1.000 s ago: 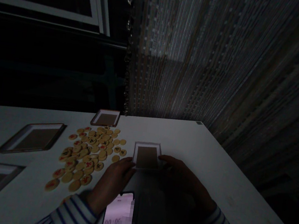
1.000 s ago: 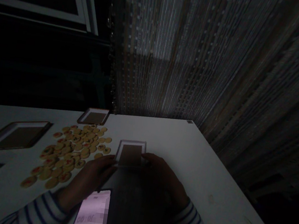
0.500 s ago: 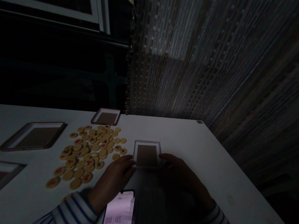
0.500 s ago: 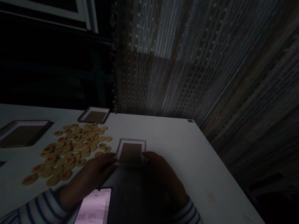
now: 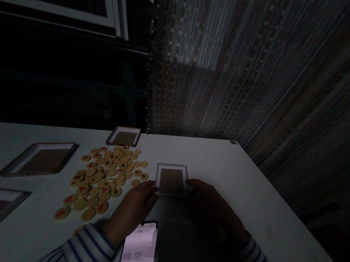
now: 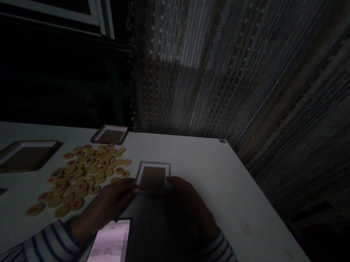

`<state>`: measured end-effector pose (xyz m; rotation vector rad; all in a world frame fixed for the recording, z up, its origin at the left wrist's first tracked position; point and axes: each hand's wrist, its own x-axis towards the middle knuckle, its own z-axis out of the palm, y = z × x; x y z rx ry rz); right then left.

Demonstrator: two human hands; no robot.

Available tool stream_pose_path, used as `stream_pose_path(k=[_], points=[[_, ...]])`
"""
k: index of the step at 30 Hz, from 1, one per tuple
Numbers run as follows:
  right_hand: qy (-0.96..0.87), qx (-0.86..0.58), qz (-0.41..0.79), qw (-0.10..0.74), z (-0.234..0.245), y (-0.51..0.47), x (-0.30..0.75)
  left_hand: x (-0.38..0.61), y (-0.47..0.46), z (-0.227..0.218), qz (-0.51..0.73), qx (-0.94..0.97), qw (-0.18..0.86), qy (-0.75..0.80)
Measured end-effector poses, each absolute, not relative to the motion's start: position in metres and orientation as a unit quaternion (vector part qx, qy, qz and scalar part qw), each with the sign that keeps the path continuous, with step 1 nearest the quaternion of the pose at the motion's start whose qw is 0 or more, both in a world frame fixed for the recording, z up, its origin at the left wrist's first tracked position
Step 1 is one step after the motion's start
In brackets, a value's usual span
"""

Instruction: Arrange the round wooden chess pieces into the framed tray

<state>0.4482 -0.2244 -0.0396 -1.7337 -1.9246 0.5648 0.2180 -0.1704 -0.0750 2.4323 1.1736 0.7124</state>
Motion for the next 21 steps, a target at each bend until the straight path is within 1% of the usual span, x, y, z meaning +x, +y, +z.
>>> stream_pose_path(k=[6,12,17,21], points=[[-0.708,-0.630,0.204,0.248,-0.040,-0.224,0.448,0.219,-0.172,-0.070,0.254,0.859,0.182,0.405],[-0.706,-0.638,0.198,0.234,-0.041,-0.223,0.448,0.219,-0.171,-0.071,0.252,0.859,0.178,0.410],[-0.709,-0.632,0.204,0.238,-0.044,-0.222,0.450,0.218,-0.170,-0.074,0.258,0.857,0.175,0.410],[-0.705,-0.628,0.203,0.258,-0.050,-0.222,0.453,0.217,-0.171,-0.075,0.273,0.856,0.169,0.405]])
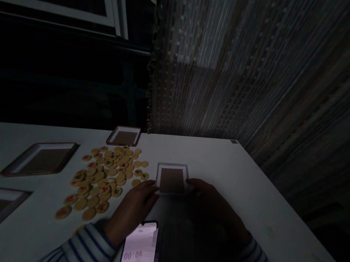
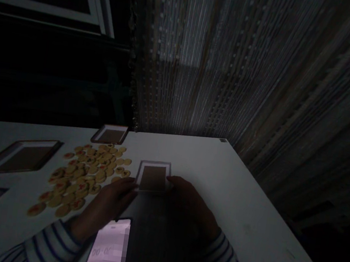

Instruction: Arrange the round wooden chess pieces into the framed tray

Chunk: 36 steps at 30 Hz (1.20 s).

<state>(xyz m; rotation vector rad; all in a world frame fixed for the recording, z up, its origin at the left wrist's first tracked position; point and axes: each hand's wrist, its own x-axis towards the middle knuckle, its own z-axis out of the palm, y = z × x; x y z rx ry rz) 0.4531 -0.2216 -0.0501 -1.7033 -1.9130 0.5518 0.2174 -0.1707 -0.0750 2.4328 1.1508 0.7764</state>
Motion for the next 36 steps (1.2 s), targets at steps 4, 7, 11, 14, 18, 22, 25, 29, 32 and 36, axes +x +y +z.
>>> stream_pose_path(k=[4,7,11,14,18,22,25,29,32,36], points=[[-0.707,-0.627,0.206,0.253,-0.050,-0.223,0.454,0.217,-0.172,-0.071,0.268,0.856,0.165,0.409],[-0.709,-0.627,0.204,0.250,-0.046,-0.224,0.452,0.217,-0.173,-0.067,0.288,0.851,0.164,0.407],[-0.716,-0.623,0.167,0.268,-0.042,-0.224,0.451,0.216,-0.174,-0.060,0.337,0.832,0.173,0.404],[-0.723,-0.616,0.101,0.296,-0.042,-0.223,0.452,0.213,-0.174,-0.052,0.362,0.813,0.183,0.417],[-0.726,-0.612,0.040,0.311,-0.045,-0.221,0.453,0.204,-0.172,-0.042,0.380,0.790,0.197,0.440],[-0.727,-0.608,0.032,0.316,-0.047,-0.220,0.450,0.195,-0.169,-0.040,0.412,0.750,0.215,0.471],[-0.732,-0.603,0.034,0.315,-0.046,-0.220,0.447,0.191,-0.166,-0.040,0.426,0.718,0.243,0.494],[-0.737,-0.597,0.031,0.314,-0.047,-0.220,0.445,0.187,-0.164,-0.031,0.417,0.704,0.268,0.509],[-0.740,-0.595,0.024,0.313,-0.048,-0.219,0.446,0.182,-0.162,-0.023,0.411,0.707,0.262,0.513],[-0.744,-0.595,0.023,0.301,-0.051,-0.216,0.446,0.172,-0.162,-0.018,0.393,0.728,0.253,0.501]])
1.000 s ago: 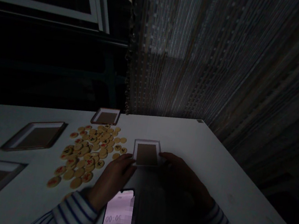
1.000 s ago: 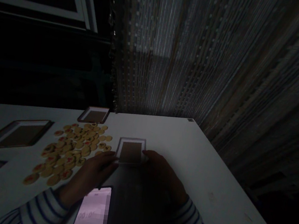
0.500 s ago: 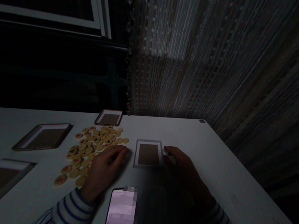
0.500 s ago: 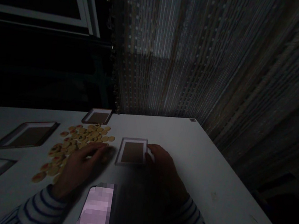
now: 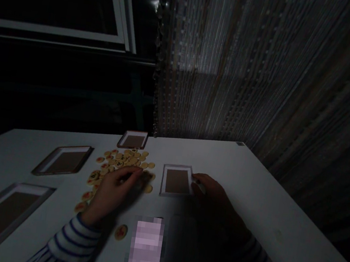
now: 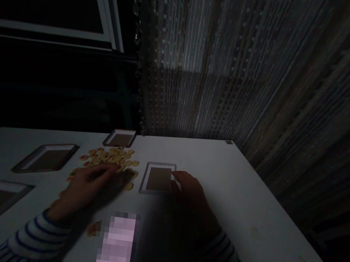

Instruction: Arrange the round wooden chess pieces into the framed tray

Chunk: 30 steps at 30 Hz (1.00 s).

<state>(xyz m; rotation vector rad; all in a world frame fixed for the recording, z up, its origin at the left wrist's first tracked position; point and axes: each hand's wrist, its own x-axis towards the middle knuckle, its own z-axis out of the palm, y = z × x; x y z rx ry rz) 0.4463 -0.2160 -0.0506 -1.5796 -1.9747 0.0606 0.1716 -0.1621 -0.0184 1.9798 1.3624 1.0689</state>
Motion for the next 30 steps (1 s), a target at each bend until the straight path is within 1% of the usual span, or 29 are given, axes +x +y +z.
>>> stream_pose_path(k=[10,16,21,25,30], points=[[-0.748,-0.591,0.012,0.302,-0.053,-0.215,0.444,0.143,-0.168,-0.025,0.359,0.793,0.228,0.435],[-0.746,-0.579,0.015,0.328,-0.048,-0.214,0.440,0.134,-0.169,-0.028,0.344,0.812,0.226,0.414],[-0.733,-0.580,0.049,0.353,-0.040,-0.216,0.427,0.126,-0.172,-0.025,0.330,0.825,0.236,0.394],[-0.749,-0.567,0.051,0.339,-0.033,-0.217,0.411,0.120,-0.173,-0.023,0.323,0.832,0.250,0.375],[-0.788,-0.540,0.039,0.294,-0.015,-0.217,0.389,0.114,-0.173,-0.023,0.317,0.839,0.258,0.359]])
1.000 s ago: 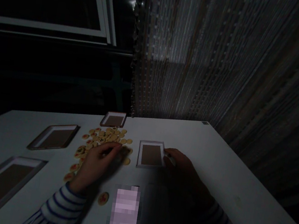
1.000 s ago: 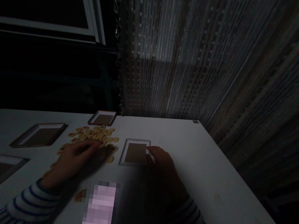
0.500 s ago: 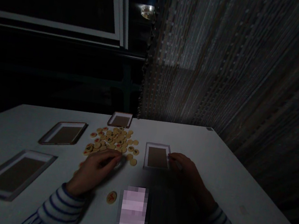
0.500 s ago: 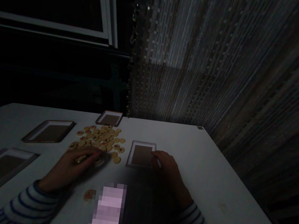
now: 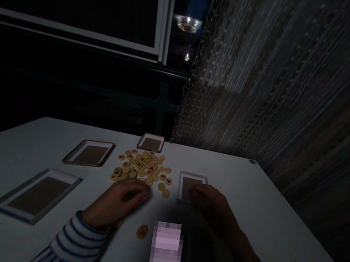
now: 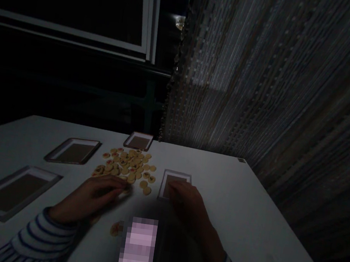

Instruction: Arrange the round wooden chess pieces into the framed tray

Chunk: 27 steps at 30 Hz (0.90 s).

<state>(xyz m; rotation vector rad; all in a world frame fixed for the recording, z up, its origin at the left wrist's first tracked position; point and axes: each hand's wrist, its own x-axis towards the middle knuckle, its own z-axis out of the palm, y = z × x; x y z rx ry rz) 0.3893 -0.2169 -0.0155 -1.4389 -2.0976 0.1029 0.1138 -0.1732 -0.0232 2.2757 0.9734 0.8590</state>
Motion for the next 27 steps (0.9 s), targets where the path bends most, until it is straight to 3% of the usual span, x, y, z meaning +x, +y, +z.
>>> stream_pose_path(k=[4,12,27], points=[[-0.818,-0.510,0.036,0.264,-0.014,-0.214,0.367,0.112,-0.173,-0.023,0.316,0.838,0.256,0.365],[-0.824,-0.476,0.062,0.301,-0.047,-0.220,0.334,0.108,-0.173,-0.024,0.323,0.830,0.277,0.360],[-0.863,-0.426,0.000,0.271,-0.059,-0.227,0.338,0.101,-0.185,-0.030,0.236,0.901,0.190,0.311]])
